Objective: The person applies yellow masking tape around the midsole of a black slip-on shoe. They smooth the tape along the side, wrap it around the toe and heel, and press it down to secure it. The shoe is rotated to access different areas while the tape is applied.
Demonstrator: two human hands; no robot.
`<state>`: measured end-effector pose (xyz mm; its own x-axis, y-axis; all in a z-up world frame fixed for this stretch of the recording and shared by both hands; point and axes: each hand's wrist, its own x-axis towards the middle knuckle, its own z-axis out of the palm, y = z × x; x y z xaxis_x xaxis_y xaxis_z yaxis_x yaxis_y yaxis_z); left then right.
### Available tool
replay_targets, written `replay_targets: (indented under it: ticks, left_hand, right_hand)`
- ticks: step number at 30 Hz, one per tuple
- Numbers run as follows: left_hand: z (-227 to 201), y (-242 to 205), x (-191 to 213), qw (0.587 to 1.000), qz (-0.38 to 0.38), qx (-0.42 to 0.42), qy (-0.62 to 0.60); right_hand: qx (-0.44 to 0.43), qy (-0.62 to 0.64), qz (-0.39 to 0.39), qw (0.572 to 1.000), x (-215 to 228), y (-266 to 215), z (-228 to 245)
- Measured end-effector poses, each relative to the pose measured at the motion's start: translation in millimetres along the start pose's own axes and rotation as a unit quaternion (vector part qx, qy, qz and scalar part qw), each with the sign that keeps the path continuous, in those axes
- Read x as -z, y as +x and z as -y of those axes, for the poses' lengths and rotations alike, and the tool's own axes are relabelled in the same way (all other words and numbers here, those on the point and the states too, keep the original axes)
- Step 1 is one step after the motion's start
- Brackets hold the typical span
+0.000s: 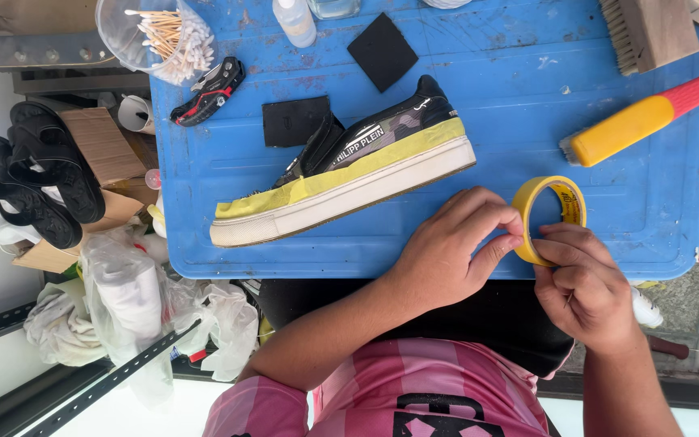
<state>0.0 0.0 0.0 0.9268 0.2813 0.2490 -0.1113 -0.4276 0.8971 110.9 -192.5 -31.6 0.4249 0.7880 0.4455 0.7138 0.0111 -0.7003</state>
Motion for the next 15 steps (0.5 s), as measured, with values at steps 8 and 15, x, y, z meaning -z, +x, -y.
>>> replay_targets:
  ticks: [8, 15]
  left_hand:
    - [-1, -4, -9, 0.999, -0.024, -0.016, 0.028]
    - [-5, -3, -14, 0.997, -0.024, -0.033, 0.059]
  right_hand:
    - [0.018, -0.004, 0.014, 1.000, 3, 4, 0]
    - [0.025, 0.013, -0.012, 1.000, 2, 4, -3]
